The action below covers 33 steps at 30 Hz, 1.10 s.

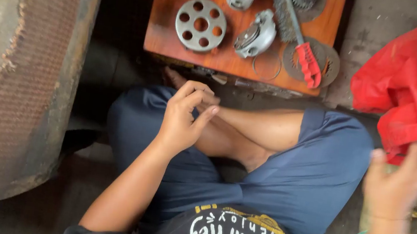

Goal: Cleaning a metal ring using a wire brush to remove rust or debris on a workshop floor.

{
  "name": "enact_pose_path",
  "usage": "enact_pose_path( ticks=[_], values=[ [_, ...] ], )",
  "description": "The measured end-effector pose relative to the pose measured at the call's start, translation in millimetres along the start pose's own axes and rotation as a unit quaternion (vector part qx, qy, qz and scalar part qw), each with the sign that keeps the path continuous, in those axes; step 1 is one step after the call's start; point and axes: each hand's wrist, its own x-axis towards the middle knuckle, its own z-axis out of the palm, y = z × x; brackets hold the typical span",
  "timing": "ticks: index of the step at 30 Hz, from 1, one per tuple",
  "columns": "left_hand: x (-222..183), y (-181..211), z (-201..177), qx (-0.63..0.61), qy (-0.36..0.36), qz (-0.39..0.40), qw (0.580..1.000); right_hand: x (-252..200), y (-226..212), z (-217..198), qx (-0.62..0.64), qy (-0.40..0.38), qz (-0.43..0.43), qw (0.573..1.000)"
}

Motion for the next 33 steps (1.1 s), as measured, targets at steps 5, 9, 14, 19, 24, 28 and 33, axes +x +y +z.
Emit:
enact_pose_path(
  ticks=[5,9,14,19,24,28,33],
  values=[
    [-1.2,6.0,-2.6,-0.015,-0.013,0.005,1.0,-29.0,-41.2,41.9,0.058,-0.012,0.053,0.997],
    [-9.9,19.1,1.7,0.017,-0.004,0.027,0.999,-17.8,-46.2,41.2,0.038,-0.078,0.078,0.993],
    [-20.6,33.2,0.6,0.044,0.006,0.027,0.999,-13.5,-80.9,22.0,0.055,-0.012,0.04,0.998],
    [-20.8,32.0,-0.4,0.032,0.05,0.045,0.997,-33.1,-113.7,0.6,0.117,0.034,-0.041,0.992],
    [7.5,31.9,-9.0,0.082,0.006,0.013,0.996,-26.0,-125.8,-9.6,0.199,-0.013,-0.028,0.98],
    [76.8,14.2,-2.4,0.2,0.001,0.044,0.979,35.5,-130.5,2.6,0.27,0.02,-0.007,0.962],
    [181.1,-53.1,30.3,0.328,0.055,0.031,0.942,136.9,-140.4,36.5,0.237,0.045,-0.021,0.97]
  ],
)
